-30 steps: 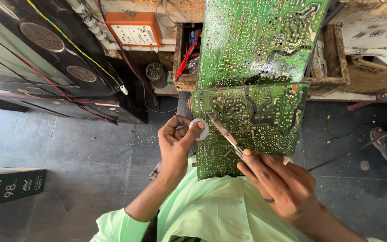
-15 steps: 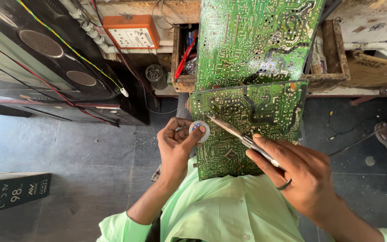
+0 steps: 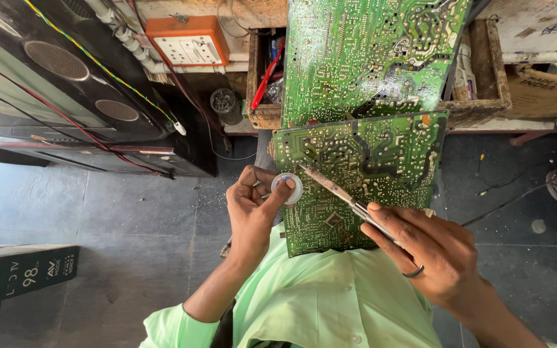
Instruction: The person solders a small white circular component onto a green circuit board using a soldering iron and solder wire. They repeatedly heat the component's leads and apply solder to secure it in place.
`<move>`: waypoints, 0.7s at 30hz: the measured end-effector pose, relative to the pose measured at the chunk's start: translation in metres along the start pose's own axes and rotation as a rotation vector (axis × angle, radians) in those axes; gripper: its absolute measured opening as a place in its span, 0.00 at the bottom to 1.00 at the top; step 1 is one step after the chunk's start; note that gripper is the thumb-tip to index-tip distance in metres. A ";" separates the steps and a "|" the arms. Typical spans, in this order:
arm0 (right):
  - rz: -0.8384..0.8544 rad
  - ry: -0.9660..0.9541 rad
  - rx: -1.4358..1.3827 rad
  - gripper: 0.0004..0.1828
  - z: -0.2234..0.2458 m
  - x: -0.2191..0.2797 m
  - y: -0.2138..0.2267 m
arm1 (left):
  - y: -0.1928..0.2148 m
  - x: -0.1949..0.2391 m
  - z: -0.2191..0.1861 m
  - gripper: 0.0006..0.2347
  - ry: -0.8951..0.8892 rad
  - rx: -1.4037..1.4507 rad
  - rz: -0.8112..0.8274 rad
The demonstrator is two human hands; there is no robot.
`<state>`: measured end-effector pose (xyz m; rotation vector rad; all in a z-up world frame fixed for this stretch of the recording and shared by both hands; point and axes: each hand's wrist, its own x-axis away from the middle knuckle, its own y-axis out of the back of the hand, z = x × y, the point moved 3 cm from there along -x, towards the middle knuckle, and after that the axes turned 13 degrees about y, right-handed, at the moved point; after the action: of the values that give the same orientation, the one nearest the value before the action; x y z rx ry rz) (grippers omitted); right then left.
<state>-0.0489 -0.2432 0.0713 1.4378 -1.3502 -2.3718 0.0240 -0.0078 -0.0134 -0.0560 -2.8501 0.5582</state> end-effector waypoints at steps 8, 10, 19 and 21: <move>0.017 0.040 -0.050 0.20 0.000 -0.015 0.008 | -0.003 0.004 -0.005 0.05 -0.032 -0.143 -0.068; 0.048 0.017 -0.055 0.20 -0.002 -0.018 0.009 | -0.003 0.004 -0.007 0.05 -0.016 -0.091 -0.058; 0.017 -0.170 -0.101 0.20 -0.005 -0.017 0.004 | 0.001 -0.001 -0.013 0.07 0.035 -0.099 -0.017; 0.015 -0.181 -0.089 0.21 -0.006 -0.013 0.003 | 0.003 0.000 -0.012 0.08 0.027 -0.119 -0.004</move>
<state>-0.0384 -0.2426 0.0815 1.2121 -1.2675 -2.5693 0.0270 -0.0005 -0.0035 -0.0781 -2.8532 0.3829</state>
